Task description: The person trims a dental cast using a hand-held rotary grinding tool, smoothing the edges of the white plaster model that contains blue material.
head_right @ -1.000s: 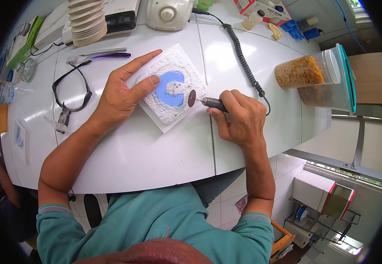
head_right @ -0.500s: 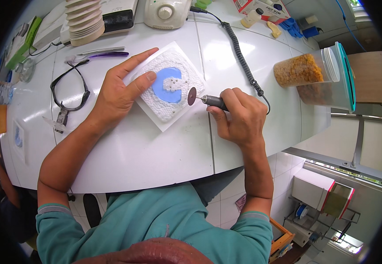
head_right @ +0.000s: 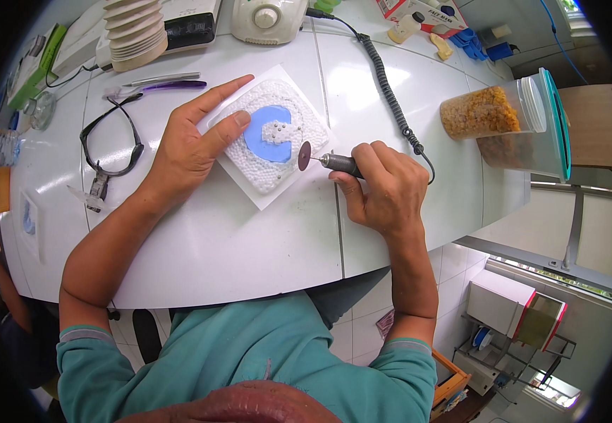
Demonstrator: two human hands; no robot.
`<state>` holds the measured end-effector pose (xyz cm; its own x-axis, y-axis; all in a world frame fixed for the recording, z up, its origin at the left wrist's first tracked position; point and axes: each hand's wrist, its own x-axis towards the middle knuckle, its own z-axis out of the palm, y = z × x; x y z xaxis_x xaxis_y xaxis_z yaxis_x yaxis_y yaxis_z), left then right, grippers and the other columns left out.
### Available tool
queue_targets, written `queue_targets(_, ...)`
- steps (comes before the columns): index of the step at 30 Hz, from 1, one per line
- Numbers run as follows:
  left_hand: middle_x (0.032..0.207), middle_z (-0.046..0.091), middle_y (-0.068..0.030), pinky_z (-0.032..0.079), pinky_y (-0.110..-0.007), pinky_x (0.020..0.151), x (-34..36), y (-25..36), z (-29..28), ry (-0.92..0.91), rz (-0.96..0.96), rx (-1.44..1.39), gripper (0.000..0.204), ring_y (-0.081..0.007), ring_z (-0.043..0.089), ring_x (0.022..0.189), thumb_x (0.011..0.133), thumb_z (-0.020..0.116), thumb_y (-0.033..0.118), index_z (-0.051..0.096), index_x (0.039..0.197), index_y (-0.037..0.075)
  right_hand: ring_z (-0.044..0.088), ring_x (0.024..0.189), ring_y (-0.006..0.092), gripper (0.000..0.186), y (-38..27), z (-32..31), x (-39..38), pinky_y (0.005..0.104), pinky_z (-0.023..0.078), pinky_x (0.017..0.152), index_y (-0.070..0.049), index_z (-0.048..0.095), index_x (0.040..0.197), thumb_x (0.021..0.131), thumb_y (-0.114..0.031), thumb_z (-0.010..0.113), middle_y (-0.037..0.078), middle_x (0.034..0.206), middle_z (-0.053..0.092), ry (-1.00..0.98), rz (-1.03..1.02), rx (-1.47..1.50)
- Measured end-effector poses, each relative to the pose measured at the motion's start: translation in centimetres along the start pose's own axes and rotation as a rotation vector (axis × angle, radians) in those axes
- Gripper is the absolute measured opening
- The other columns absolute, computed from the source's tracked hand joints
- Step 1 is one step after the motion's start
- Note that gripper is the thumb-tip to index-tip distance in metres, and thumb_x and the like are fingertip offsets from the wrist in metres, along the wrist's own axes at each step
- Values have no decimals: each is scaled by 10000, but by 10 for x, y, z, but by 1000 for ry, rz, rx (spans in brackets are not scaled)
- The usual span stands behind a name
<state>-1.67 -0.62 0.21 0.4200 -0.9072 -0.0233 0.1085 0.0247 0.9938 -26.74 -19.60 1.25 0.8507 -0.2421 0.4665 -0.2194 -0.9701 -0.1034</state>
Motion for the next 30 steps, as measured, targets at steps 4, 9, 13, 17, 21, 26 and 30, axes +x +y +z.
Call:
queue_targets(4,1414,726,-136,548,-332,1136,0,0,0,8,-5,10,580,-157,681,1255,1120,726,246,584,1626,2,476,515,224,518,-1,-1,0,381,362,502,-94,621,823,985,-551,803,32,672,502,-3,-1,-23)
queue_targets(9,1414,726,-132,544,-328,1137,-1,0,0,6,-9,3,579,-155,680,1255,1119,730,246,586,1625,3,488,524,226,509,-2,-1,0,381,368,506,-92,623,825,976,-539,814,33,678,504,-13,-4,-33)
queue_targets(13,1420,721,-127,536,-329,1146,-1,-1,0,7,-1,9,576,-157,673,1272,1119,731,247,587,1623,7,491,527,230,494,-3,-2,1,384,369,509,-91,632,832,974,-525,822,34,681,505,0,-4,-34)
queue_targets(17,1371,749,-155,569,-333,1090,1,-2,2,48,46,-43,665,-170,719,1205,1071,799,226,532,1631,-12,512,537,238,456,-1,-4,2,381,382,515,-87,640,843,977,-475,839,41,689,529,93,6,-6)
queue_targets(21,1387,727,-153,547,-362,1130,0,7,2,36,-22,-90,820,-194,692,1271,1016,857,206,428,1696,47,535,548,243,436,1,-15,7,372,396,520,-85,636,844,989,-442,840,43,695,550,126,36,2)
queue_targets(26,1477,653,-173,483,-410,1233,3,-2,-2,15,54,-44,1012,-261,631,1391,961,900,147,312,1784,178,538,544,246,421,-5,-9,5,370,401,518,-95,633,852,1005,-434,829,33,694,555,110,64,3)
queue_targets(30,1514,620,-153,460,-402,1251,3,-5,-3,6,80,-16,1026,-250,609,1405,961,878,117,288,1797,179,544,541,245,417,-12,-4,5,376,402,515,-101,634,855,1001,-438,830,31,700,567,81,88,-17)
